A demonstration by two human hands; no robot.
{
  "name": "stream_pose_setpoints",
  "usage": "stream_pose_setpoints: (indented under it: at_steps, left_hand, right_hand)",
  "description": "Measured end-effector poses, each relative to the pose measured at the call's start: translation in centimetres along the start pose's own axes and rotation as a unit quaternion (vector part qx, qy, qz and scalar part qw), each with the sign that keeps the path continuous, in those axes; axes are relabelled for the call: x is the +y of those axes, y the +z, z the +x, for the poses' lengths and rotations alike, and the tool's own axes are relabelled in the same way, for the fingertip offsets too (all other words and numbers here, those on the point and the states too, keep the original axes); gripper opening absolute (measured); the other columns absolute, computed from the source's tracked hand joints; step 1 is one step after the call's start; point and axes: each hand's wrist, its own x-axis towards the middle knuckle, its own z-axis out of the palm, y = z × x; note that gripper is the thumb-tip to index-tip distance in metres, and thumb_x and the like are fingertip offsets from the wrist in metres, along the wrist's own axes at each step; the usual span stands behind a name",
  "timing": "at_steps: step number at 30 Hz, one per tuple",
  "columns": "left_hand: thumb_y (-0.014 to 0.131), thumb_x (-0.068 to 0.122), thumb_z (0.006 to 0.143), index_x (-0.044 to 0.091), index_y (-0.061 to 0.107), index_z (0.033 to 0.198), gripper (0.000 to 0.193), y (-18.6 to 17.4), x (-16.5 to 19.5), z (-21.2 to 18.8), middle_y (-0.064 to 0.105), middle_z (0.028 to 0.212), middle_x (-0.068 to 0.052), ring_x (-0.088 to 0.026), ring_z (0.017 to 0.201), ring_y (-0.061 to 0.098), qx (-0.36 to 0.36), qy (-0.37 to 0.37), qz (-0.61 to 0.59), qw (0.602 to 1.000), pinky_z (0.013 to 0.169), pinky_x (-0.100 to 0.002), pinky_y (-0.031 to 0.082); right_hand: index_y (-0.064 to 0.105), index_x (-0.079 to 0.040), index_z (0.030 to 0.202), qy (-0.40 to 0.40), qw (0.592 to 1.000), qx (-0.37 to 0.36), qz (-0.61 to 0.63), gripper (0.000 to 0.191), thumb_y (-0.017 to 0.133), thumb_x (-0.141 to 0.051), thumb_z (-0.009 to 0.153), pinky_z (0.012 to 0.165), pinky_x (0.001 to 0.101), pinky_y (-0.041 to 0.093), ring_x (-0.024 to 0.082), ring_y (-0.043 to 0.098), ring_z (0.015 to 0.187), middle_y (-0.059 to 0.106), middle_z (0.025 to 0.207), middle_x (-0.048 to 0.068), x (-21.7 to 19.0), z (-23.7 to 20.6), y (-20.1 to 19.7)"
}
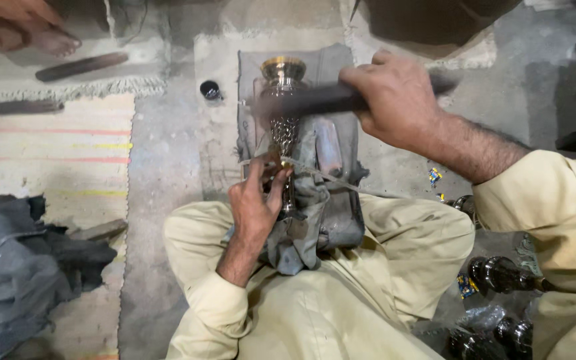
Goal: The person sits cross-legged on the floor holding an ornate brass vase steady with one hand while using a small chisel and a wooden mallet to carve decorative patterns into its surface, repositioning the chisel around the vase as they strike.
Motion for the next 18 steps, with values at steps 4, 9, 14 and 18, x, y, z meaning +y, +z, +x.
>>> stream_pose_setpoints:
  at_steps: [4,9,14,18]
  left_hand:
    - [0.074,0.014,0.096,0.006,0.061,0.128,0.036,0.24,-0.39,0.01,0.079,0.089,-0.014,-0.025,0.064,0.077,-0.014,-0.010,-0.002,1.000,0.052,-0.036,0.056]
    - [0.080,0.019,0.096,0.008,0.064,0.122,0.033,0.18,-0.59,-0.09,0.075,0.073,-0.015,-0.028,0.049,0.068,-0.050,-0.079,0.061,0.994,0.048,-0.040,0.049]
    - [0.080,0.016,0.092,0.007,0.063,0.122,0.035,0.13,-0.45,0.03,0.075,0.077,-0.014,-0.026,0.055,0.071,0.003,-0.022,0.012,1.000,0.048,-0.037,0.050]
    - [0.077,0.016,0.092,0.008,0.062,0.125,0.037,0.18,-0.51,0.17,0.076,0.081,-0.012,-0.024,0.055,0.072,0.004,-0.010,-0.034,0.999,0.046,-0.036,0.050]
  right_hand:
    - [0.069,-0.013,0.101,0.035,0.998,-0.054,0.028,0.026,0.073,-0.008,0.076,0.075,0.0495,0.050,0.030,0.064,0.089,0.070,0.085,0.005,0.34,0.02,0.67]
    - [0.069,-0.014,0.098,-0.004,0.999,-0.028,-0.026,0.026,0.075,-0.006,0.074,0.073,0.0489,0.049,0.031,0.065,0.091,0.072,0.090,0.003,0.51,-0.32,1.01]
    - [0.069,-0.011,0.103,0.026,0.999,-0.036,0.026,0.029,0.076,-0.010,0.075,0.075,0.0481,0.048,0.033,0.063,0.092,0.068,0.090,0.007,0.43,-0.31,1.13]
    - [0.068,-0.010,0.110,0.111,0.985,-0.009,0.132,0.031,0.079,-0.016,0.081,0.076,0.0492,0.046,0.036,0.059,0.089,0.062,0.088,0.013,0.32,-0.12,1.16]
